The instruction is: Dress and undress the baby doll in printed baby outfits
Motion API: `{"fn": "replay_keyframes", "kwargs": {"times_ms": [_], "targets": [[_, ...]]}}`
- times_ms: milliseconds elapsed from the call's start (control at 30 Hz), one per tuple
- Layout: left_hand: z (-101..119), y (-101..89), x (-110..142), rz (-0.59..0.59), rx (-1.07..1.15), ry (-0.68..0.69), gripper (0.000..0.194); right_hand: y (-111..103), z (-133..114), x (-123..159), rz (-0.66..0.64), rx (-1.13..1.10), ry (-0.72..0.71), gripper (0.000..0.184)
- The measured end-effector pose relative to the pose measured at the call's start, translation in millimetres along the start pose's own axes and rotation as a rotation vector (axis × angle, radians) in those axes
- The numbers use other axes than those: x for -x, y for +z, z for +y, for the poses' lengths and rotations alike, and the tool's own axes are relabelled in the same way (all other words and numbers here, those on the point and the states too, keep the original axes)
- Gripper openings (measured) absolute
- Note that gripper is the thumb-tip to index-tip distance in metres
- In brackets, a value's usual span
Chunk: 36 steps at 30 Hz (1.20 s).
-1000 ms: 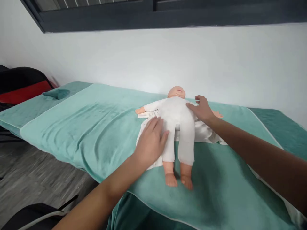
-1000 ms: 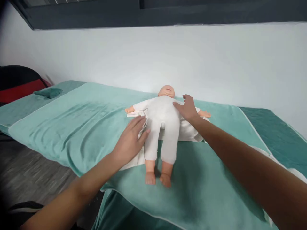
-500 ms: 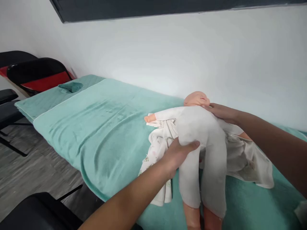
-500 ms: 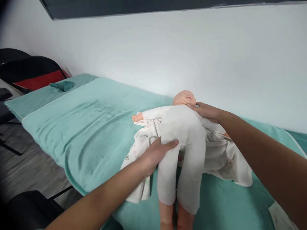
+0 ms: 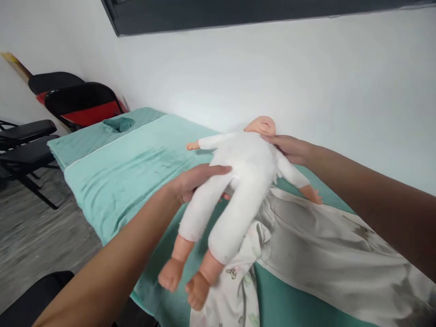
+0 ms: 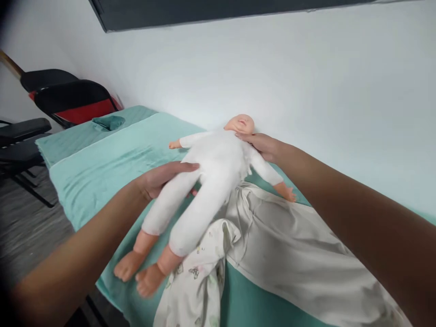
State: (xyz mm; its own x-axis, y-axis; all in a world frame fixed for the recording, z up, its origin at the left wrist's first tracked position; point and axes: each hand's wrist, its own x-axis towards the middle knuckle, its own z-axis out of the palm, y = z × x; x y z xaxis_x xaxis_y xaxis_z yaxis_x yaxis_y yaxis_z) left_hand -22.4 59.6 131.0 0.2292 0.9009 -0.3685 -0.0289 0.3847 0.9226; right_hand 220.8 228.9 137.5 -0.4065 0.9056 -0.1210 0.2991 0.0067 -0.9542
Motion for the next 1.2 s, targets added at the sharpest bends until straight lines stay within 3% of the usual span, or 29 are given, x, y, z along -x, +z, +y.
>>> {"fn": "replay_keyframes", "kwargs": {"times_ms": [67,133,200,300,433,600,700,800,900,933,1033,1100,1133,1200], "targets": [[-5.2,-31.9,-6.8,0.069,-0.006,-0.049,0.048,18.9,2.5,-27.8,-0.155,-0.131,0.065,0.033],[-14.5,-59.6,-13.0,0.162,-0.028,-0.041,0.048,35.4,8.1,-51.5,-0.224,-0.185,0.096,0.037],[-25.5,-80.6,-17.5,0.216,-0.068,-0.002,0.050,48.7,16.0,-68.2,-0.222,-0.176,0.097,0.039],[-39.7,-96.5,-19.6,0.191,-0.104,0.034,0.056,59.4,31.3,-75.4,-0.125,-0.115,0.055,0.044],[-47.6,-95.7,-11.0,0.244,-0.073,0.085,0.059,51.2,52.7,-49.6,0.034,0.038,0.075,0.054],[-56.5,-88.9,22.3,0.435,-0.212,0.136,0.063,17.9,73.8,21.3,0.140,0.154,0.091,0.044],[-72.9,-74.4,53.1,0.659,-0.517,0.203,0.059,-3.2,89.0,71.3,0.229,0.148,0.083,0.031],[-96.1,-41.8,87.3,0.790,-0.880,0.416,0.051,-20.5,105.3,118.8,0.358,0.246,0.097,0.027],[-118.5,2.3,112.2,0.586,-1.058,0.646,0.042,-28.8,115.7,157.2,0.404,0.553,0.101,0.031],[-124.7,16.9,115.9,0.507,-1.059,0.642,0.044,-28.4,116.5,167.2,0.387,0.678,0.095,0.032],[-136.8,53.8,112.3,0.377,-1.004,0.453,0.060,-16.8,107.7,190.7,0.316,0.969,0.084,0.027],[-138.1,71.8,104.3,0.322,-0.989,0.376,0.048,-1.7,92.7,205.3,0.306,1.042,0.043,0.023],[-136.6,79.5,101.4,0.289,-0.971,0.386,0.039,7.4,83.1,213.9,0.310,1.049,0.010,0.023],[-130.0,94.3,100.8,0.251,-0.978,0.532,0.023,27.2,61.3,235.5,0.288,1.080,-0.107,0.023]]}}
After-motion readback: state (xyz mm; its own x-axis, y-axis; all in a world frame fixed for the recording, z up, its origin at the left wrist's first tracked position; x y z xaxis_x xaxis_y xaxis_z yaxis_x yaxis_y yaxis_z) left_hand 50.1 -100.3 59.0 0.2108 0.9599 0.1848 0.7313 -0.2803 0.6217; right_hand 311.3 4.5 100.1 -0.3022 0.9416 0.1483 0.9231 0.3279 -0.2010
